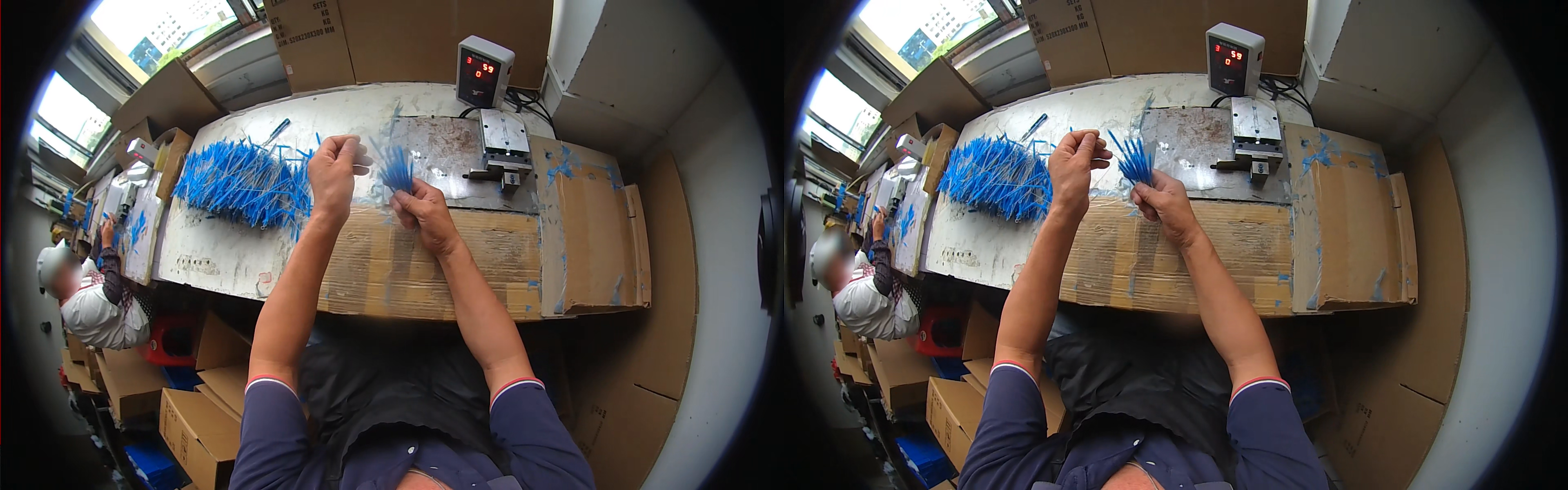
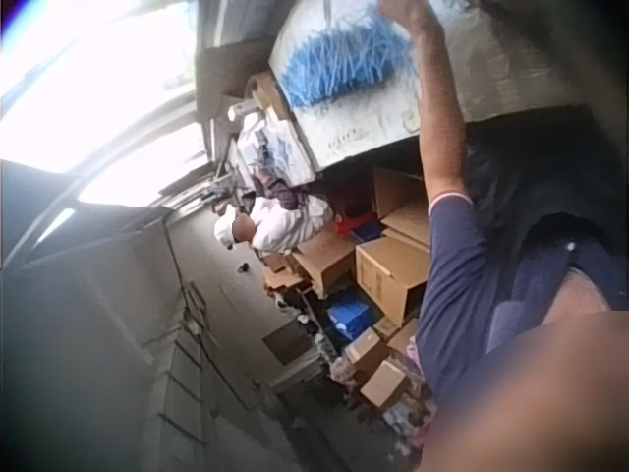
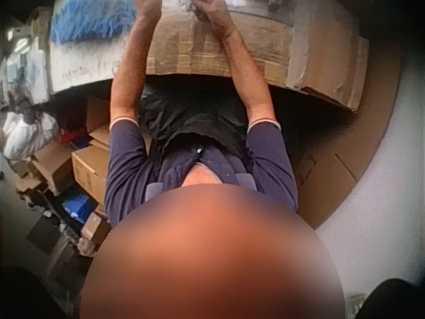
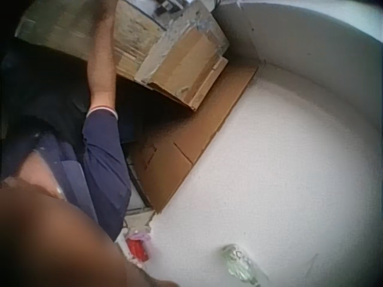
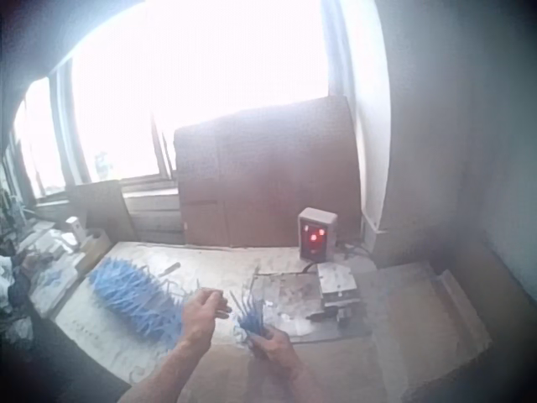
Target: Bundling and counting blue plastic bristles at a workshop station.
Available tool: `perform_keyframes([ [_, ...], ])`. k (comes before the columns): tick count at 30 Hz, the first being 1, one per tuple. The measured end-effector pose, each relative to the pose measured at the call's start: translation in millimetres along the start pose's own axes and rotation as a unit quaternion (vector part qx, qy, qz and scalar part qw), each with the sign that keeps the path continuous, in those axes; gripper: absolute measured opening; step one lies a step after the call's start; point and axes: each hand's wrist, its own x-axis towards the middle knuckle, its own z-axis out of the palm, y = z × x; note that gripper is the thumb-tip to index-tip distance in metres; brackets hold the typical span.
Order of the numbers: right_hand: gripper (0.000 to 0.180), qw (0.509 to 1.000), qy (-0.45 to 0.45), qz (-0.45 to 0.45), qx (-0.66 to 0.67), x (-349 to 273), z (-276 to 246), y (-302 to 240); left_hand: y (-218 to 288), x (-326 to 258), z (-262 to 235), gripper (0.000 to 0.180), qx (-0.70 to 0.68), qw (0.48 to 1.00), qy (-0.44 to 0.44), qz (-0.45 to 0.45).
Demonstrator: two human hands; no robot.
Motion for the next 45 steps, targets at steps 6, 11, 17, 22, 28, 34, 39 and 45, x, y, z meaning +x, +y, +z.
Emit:
perform_keyframes([
  [6,0.017,0.999,-0.004,0.02,0.034,-3,-1,-5,19,12,-16,0.02,-0.068,0.995,0.073,0.03],
  [11,0.018,0.996,0.053,-0.029,0.061,3,-6,6,-1,-8,-23,0.017,-0.206,0.969,0.129,0.044],
  [17,0.016,0.992,0.072,-0.088,0.047,9,-2,17,-70,-82,14,0.021,-0.299,0.933,0.102,-0.17],
  [22,0.017,0.994,0.066,-0.086,0.032,10,-5,18,-98,-111,29,0.016,-0.208,0.962,0.066,-0.165],
  [28,0.018,0.992,0.091,-0.087,0.007,8,1,18,-57,-100,27,0.021,0.171,0.976,0.111,0.082],
  [34,0.012,0.995,0.045,-0.085,-0.021,8,-5,23,-5,-64,30,0.021,0.205,0.961,0.007,0.185],
  [39,0.01,0.993,0.047,-0.101,-0.05,10,-5,25,-3,-44,19,0.017,0.276,0.938,-0.053,0.203],
  [45,0.015,0.995,0.027,-0.064,-0.075,7,-5,20,-3,-37,12,0.014,0.277,0.935,-0.062,0.212],
])
